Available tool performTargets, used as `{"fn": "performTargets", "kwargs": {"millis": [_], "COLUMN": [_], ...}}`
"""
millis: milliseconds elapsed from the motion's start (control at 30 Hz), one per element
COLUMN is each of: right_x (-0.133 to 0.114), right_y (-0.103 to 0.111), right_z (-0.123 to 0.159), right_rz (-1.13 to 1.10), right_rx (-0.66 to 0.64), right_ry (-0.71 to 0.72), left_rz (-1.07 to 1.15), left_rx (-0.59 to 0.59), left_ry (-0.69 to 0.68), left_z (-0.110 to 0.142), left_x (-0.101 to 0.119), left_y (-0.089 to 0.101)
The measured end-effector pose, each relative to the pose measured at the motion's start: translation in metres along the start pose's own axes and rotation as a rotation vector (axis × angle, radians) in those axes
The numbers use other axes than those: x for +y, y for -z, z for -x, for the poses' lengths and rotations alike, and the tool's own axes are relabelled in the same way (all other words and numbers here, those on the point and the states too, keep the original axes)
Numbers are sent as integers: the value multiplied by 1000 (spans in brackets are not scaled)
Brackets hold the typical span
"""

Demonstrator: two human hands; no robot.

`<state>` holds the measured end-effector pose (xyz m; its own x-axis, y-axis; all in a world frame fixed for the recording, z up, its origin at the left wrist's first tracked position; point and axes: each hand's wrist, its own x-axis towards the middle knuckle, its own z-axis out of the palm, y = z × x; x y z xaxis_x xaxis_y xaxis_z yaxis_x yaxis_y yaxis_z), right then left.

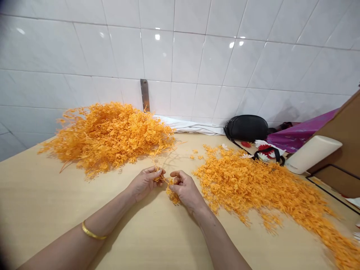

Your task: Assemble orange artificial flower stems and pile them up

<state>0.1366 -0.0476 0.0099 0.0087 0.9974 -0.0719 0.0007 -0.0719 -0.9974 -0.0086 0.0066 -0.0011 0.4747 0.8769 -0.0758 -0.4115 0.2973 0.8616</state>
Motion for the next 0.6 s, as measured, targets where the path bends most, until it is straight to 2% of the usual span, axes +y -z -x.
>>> {"fn": "performTargets", "kwargs": {"millis": [167,400,500,600], "right_x": [-2,0,1,1], "right_y": [1,6,9,10], "right_z": [3,-2,-5,-7], "right_rz": [76,-184,-228,-251], "right_rx": [-45,-71,-85,-40], "right_ry": [19,-30,-48,-36], "left_rz": [-95,-175,-223,-273], "left_rx": [-43,-34,-32,-23], "left_ry": [12,10,-6,1], "left_z": [4,4,5,6], "left_x": [0,-3,-2,0], "left_y": [-5,-6,-7,-9]}}
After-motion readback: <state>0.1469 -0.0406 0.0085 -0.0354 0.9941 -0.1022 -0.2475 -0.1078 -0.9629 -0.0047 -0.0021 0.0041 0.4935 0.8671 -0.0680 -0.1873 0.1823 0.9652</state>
